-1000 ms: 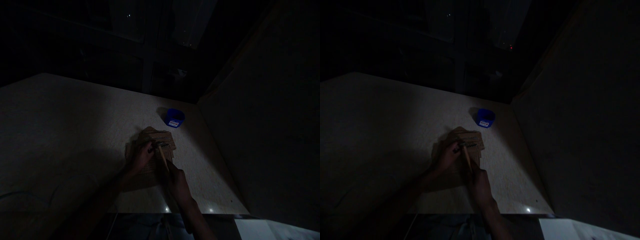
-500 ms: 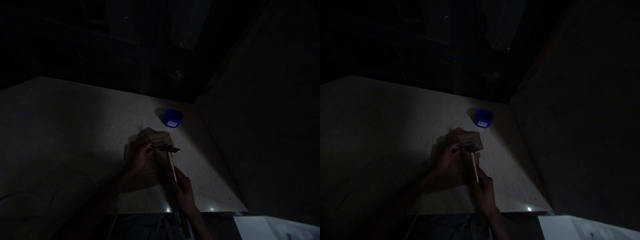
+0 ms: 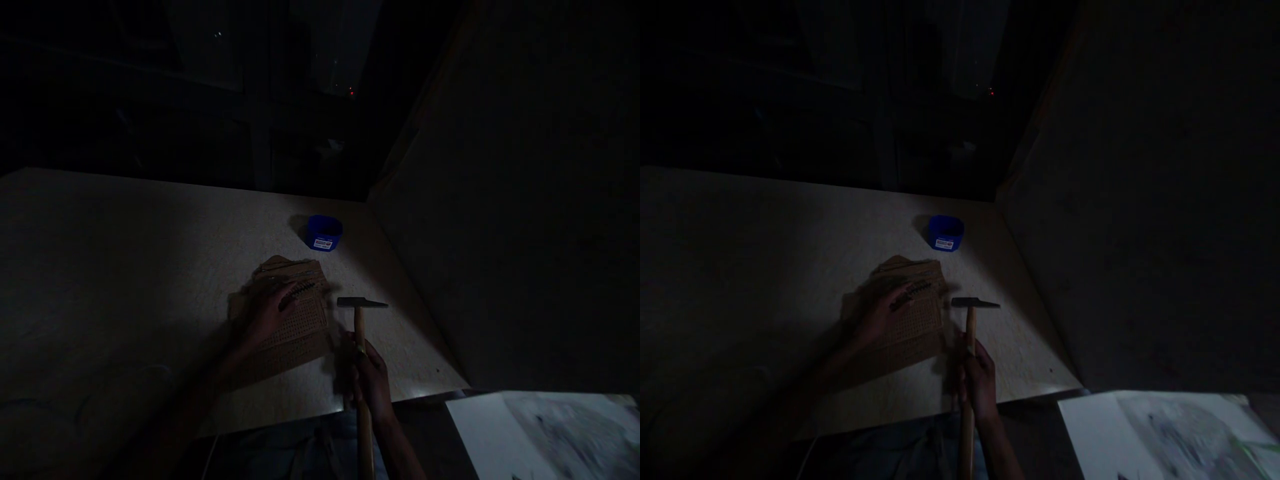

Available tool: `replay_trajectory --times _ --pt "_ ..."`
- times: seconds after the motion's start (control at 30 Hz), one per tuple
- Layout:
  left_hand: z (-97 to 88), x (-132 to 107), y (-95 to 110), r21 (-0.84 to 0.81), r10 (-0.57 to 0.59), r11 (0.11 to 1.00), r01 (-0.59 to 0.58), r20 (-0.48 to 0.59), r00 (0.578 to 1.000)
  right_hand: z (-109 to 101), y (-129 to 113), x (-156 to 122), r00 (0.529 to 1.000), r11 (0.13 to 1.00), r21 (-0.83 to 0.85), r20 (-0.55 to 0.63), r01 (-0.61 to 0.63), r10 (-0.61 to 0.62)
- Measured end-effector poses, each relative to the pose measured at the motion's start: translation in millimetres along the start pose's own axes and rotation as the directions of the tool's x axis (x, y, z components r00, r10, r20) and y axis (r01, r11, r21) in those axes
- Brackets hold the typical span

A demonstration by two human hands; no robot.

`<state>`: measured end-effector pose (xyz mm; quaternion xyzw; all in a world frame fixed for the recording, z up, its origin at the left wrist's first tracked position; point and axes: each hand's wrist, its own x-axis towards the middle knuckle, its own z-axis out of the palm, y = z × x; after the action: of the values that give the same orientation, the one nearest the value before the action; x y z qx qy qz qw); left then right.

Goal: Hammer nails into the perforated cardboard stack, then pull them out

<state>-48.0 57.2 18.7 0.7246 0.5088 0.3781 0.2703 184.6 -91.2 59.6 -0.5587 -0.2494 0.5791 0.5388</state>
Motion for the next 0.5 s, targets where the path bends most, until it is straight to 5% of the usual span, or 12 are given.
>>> replay_trajectory --times 0.27,0.5 --pt "-17.5 5.8 36.3 0.472 0.185 0.86 -0.194 0.066 0.981 0.7 8.0 2.4 0.987 0.999 0.012 0.154 0.043 -0.044" --pt "4.9 2.1 35.2 0.497 0.142 0.843 -0.207 0.166 0.976 8.0 2.3 -2.2 0.982 0.994 -0.076 0.181 0.076 -0.061"
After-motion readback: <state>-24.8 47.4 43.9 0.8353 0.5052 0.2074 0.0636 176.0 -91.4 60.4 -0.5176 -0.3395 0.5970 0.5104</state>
